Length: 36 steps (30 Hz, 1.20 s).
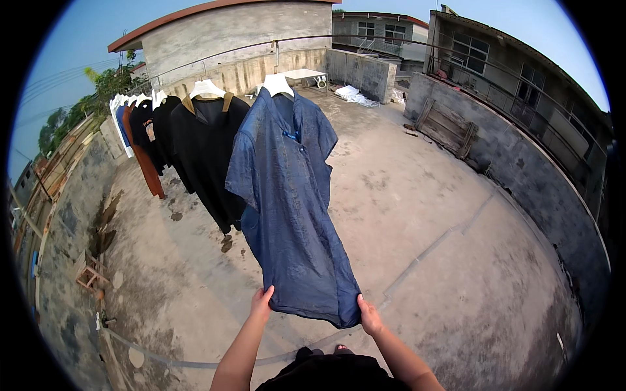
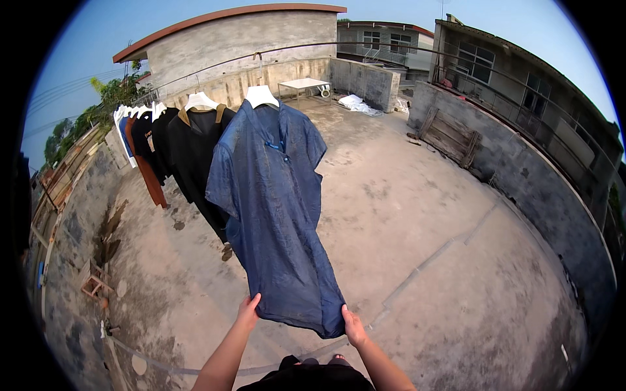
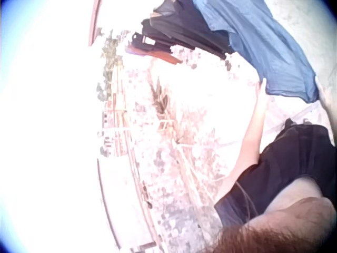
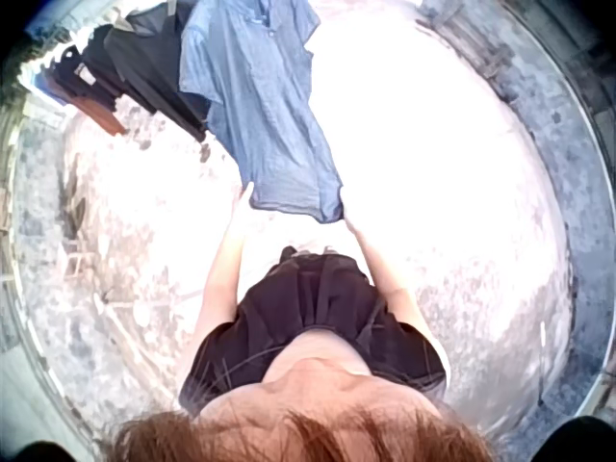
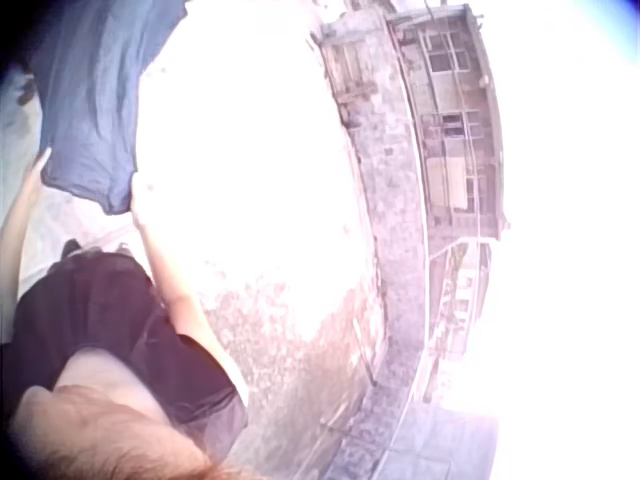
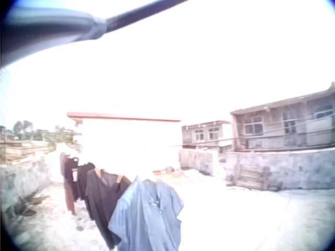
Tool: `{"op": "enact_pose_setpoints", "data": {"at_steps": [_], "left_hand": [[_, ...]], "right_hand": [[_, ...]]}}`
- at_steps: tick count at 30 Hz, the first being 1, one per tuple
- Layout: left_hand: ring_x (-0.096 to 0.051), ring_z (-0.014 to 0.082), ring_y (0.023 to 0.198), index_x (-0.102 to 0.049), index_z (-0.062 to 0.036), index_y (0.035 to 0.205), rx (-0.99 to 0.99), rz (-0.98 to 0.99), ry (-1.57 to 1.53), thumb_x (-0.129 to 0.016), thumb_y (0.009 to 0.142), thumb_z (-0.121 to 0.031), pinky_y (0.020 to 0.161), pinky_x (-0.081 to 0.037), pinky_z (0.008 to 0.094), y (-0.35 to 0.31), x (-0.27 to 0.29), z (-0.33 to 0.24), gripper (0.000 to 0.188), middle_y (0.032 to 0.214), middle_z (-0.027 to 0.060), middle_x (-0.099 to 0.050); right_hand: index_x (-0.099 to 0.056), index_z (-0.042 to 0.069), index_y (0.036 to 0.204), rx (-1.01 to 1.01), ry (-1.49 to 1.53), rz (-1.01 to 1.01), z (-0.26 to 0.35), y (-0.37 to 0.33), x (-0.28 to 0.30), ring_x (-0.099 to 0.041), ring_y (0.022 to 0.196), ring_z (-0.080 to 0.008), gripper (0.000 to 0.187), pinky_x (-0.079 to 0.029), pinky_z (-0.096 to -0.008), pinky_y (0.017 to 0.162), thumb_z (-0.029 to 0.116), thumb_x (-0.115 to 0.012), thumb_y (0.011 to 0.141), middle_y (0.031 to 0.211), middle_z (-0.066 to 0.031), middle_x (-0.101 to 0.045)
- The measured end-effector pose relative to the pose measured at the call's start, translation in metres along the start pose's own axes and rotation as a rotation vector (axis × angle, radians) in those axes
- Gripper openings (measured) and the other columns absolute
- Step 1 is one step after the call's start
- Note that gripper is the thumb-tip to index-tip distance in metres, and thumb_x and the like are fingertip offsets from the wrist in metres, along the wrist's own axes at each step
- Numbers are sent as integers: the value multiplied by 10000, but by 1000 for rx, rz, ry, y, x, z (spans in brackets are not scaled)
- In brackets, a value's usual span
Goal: The person hangs wet clothes on a rooftop clothesline using white plastic hangers. They retrieve a black t-shirt and a blue shirt from a basin, wring out the excess water, place them on hangers, and hang them on the line alongside other drying garments.
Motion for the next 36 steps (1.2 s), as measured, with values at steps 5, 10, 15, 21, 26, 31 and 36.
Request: {"op": "enact_pose_setpoints", "data": {"at_steps": [5, 10, 15, 21, 26, 31, 36], "left_hand": [[-557, 242, 1018, -495, 31, 1193, -181, -279, 351, -703, 834, -252, 895, -451, 391, -20, 21, -20, 502, 1062, 124, -611], [-492, 326, 1110, -563, 19, 1109, -1134, -508, 878, -701, 777, -136, 923, -406, 446, -119, -96, -162, 392, 1073, 139, -605], [-525, 332, 1078, -651, -21, 923, -1526, 417, 1340, -632, 757, -35, 887, -434, 438, -109, -246, -217, 168, 1051, 113, -610], [-377, 267, 1313, -597, -82, 1182, -1516, 531, 2131, -515, 816, -49, 1139, -188, 463, 9, -340, -227, 376, 1248, 99, -551], [-536, 219, 1042, -712, -114, 880, -1132, 547, 2429, -522, 811, -97, 1133, -182, 481, 66, -345, -239, 203, 924, 48, -620], [-579, 216, 934, -679, -80, 817, -1188, 578, 2010, -639, 789, -143, 1068, -286, 447, 68, -351, -263, 80, 830, 49, -634], [-600, 241, 919, -659, -59, 811, -1122, 503, 1947, -669, 780, -160, 1039, -309, 435, 68, -350, -283, 106, 821, 68, -658]], "right_hand": [[-603, -68, 1014, 51, -496, 93, 19, -28, -37, -598, 940, -215, 617, -458, -341, 839, 512, -397, 968, 964, -179, -645], [-594, -32, 988, 124, -724, 140, 34, -38, -50, -610, 877, -390, 547, -461, -397, 801, 487, -425, 961, 887, -277, -621], [-591, -30, 883, 224, -760, 118, 36, -31, -43, -586, 805, -443, 538, -465, -448, 717, 489, -464, 941, 815, -285, -605], [-580, 17, 977, 283, -936, 155, 53, -35, -24, -587, 840, -438, 483, -469, -469, 737, 481, -448, 944, 832, -256, -623], [-595, 42, 1069, 313, -726, 65, 46, -31, 6, -596, 814, -421, 435, -478, -449, 718, 442, -478, 944, 841, -245, -624], [-591, -1, 1088, 116, 164, 64, 8, -10, 39, -640, 782, -132, 255, -540, -263, 683, 147, -642, 888, 901, -48, -660], [-588, 42, 999, 19, 629, -111, -1, 0, 65, -630, 761, -117, 179, -553, -258, 676, 68, -677, 846, 907, -40, -649]]}}
Point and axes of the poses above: each hand's wrist, its own y-axis towards the middle knuckle, its own x-axis out of the back of the hand, z = x × y, the point moved 7 cm from there along y, towards the middle knuckle
